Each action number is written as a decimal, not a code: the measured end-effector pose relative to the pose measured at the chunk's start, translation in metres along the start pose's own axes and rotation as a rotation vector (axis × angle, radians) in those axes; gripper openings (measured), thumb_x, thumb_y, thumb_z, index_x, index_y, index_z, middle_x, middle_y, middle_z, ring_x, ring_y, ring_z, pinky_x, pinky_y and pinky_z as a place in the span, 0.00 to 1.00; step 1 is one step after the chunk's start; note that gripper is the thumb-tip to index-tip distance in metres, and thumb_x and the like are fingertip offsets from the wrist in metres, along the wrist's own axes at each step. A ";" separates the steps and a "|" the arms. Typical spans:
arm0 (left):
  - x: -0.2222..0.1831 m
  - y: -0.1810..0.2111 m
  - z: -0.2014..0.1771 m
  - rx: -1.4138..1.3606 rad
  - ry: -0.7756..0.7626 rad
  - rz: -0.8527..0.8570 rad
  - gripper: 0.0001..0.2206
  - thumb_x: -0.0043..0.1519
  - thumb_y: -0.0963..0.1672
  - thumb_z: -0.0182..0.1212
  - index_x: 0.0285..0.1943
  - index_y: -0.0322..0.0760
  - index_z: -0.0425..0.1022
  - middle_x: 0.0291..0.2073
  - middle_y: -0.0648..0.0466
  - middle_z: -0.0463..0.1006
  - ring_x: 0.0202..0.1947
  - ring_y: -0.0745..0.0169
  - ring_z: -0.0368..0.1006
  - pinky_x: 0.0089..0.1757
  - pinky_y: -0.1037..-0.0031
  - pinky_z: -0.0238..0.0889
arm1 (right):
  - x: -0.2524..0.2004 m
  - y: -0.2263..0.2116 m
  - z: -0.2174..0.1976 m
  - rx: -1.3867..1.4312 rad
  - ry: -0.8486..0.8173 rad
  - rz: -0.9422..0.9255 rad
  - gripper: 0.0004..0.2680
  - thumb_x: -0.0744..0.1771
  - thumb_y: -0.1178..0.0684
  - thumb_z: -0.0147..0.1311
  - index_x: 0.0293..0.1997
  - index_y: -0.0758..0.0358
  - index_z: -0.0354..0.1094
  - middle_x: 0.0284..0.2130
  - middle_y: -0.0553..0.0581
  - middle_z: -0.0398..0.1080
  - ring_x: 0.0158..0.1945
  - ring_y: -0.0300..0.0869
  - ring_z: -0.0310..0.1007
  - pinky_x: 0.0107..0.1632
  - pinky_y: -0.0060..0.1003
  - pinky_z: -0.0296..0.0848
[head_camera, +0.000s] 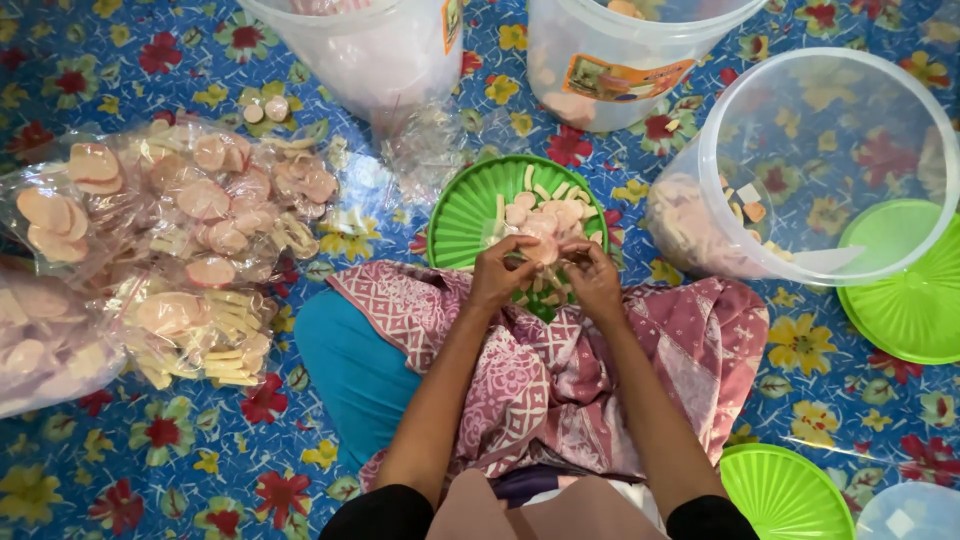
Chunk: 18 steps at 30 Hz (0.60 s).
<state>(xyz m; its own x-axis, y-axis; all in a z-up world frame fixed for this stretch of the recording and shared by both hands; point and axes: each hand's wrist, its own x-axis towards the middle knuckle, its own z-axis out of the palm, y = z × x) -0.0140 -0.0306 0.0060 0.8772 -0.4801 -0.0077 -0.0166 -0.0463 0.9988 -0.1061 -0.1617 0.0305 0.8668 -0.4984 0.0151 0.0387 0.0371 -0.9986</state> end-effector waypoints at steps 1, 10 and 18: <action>0.001 -0.002 0.000 0.002 -0.002 -0.005 0.17 0.45 0.40 0.70 0.44 0.47 0.78 0.34 0.51 0.78 0.30 0.69 0.74 0.32 0.76 0.71 | 0.003 0.005 -0.001 0.001 0.002 0.005 0.08 0.62 0.67 0.51 0.41 0.66 0.64 0.38 0.56 0.65 0.40 0.39 0.70 0.44 0.30 0.72; -0.003 0.014 0.000 0.064 -0.109 0.145 0.14 0.46 0.37 0.67 0.40 0.45 0.80 0.33 0.51 0.79 0.35 0.54 0.75 0.35 0.73 0.70 | 0.019 0.066 -0.023 -0.003 0.162 0.103 0.08 0.60 0.61 0.60 0.38 0.62 0.65 0.30 0.53 0.68 0.31 0.33 0.68 0.34 0.25 0.71; -0.002 0.027 -0.010 -0.065 0.239 0.032 0.11 0.49 0.36 0.64 0.36 0.45 0.80 0.29 0.56 0.79 0.27 0.71 0.74 0.33 0.82 0.70 | 0.020 0.073 -0.022 0.022 0.151 0.114 0.07 0.62 0.63 0.56 0.40 0.62 0.62 0.32 0.52 0.66 0.31 0.36 0.72 0.35 0.26 0.74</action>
<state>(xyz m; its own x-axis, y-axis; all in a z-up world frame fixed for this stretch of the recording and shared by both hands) -0.0114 -0.0224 0.0335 0.9654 -0.2594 0.0281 -0.0221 0.0260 0.9994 -0.0967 -0.1881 -0.0435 0.7819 -0.6141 -0.1072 -0.0430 0.1185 -0.9920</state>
